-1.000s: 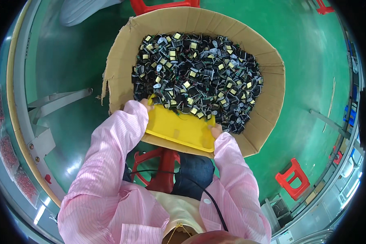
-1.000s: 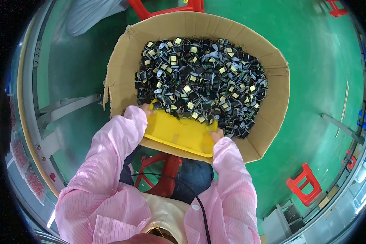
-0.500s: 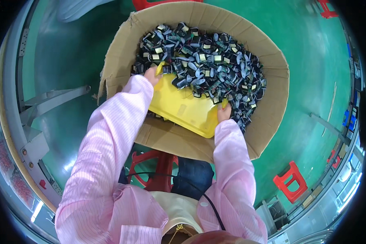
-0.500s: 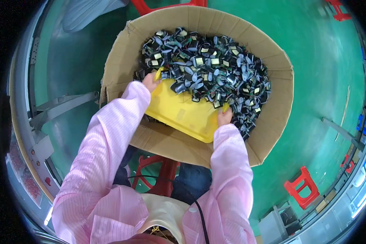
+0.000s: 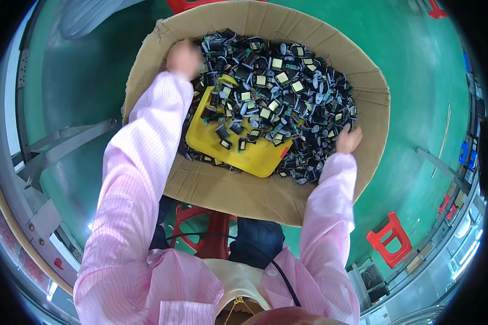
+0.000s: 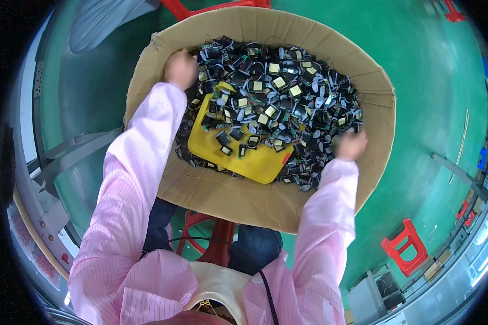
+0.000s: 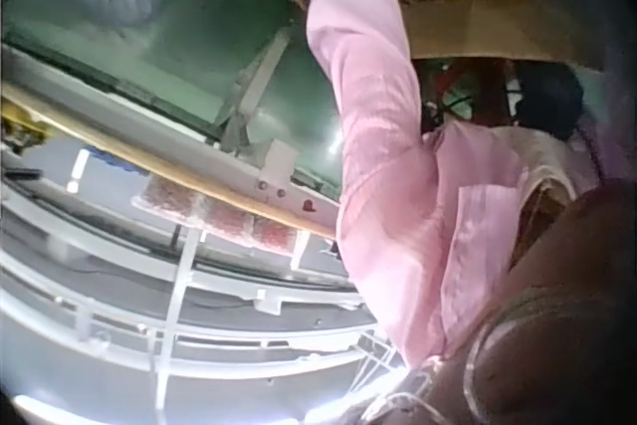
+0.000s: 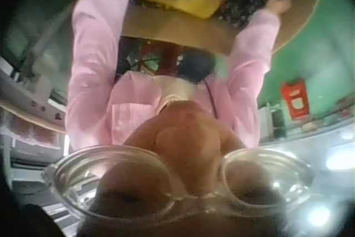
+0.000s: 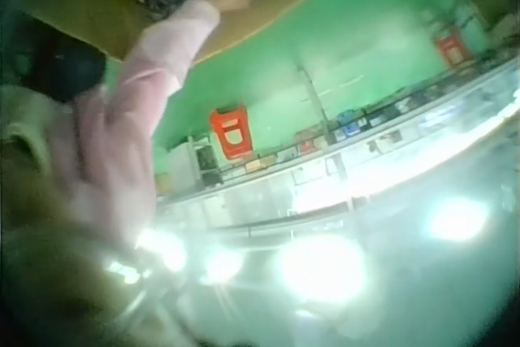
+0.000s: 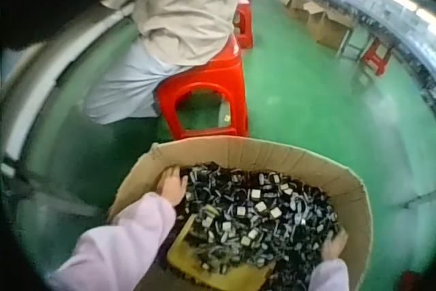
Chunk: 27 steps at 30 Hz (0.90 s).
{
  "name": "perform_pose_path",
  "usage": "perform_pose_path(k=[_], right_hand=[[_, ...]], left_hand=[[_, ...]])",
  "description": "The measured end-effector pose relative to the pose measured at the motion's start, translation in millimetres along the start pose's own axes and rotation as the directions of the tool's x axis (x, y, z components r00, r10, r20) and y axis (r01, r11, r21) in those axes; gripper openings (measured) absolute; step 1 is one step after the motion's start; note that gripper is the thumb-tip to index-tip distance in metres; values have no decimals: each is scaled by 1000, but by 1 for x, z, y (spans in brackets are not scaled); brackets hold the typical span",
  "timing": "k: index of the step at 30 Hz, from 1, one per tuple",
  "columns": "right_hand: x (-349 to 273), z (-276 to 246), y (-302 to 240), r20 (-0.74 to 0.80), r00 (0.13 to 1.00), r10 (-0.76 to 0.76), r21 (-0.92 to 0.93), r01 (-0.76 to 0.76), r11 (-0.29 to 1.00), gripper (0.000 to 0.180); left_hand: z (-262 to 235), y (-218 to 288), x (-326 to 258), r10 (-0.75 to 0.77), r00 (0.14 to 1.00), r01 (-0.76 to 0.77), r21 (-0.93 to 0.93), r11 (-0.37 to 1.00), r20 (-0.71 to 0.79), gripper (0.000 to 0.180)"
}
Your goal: The person scoops small electronic components from a large cardboard box into a yellow tray using both hands. They carry the tray to a green workbench, pour the components onto the surface, and return to the box to repeat the process. The person also briefly handles a few loose wires on the workbench.
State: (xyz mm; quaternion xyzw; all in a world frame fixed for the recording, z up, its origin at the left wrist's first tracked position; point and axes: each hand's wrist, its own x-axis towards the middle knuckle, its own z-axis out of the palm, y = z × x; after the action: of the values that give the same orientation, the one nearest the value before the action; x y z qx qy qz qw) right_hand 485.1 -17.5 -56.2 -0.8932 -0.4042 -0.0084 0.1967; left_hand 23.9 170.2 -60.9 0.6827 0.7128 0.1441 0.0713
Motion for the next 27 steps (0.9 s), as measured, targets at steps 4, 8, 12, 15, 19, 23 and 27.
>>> perform_pose_path(k=[4,8,12,15,19,23,27], right_hand=[[35,23,-20,114,988,105,-132,-89,987,58],[33,37,-84,219,929,298,-268,-236,934,65],[17,47,-135,231,938,260,-231,-207,951,68],[21,39,-141,391,899,196,-149,-148,978,68],[-4,31,-139,485,873,-58,158,-22,987,65],[-57,27,-140,508,814,-284,439,39,897,48],[-87,6,-123,482,639,-599,578,282,766,45]], left_hand=[[55,-4,24,-114,962,157,-164,974,248,57],[53,23,15,-90,944,181,-271,945,316,61],[48,54,6,62,928,132,-482,866,366,58],[38,94,-1,146,860,63,-387,920,489,58],[43,92,-16,361,799,-52,-542,839,481,54],[38,61,-57,475,764,5,-741,672,436,54],[-5,40,-84,638,605,-146,-722,677,476,51]])
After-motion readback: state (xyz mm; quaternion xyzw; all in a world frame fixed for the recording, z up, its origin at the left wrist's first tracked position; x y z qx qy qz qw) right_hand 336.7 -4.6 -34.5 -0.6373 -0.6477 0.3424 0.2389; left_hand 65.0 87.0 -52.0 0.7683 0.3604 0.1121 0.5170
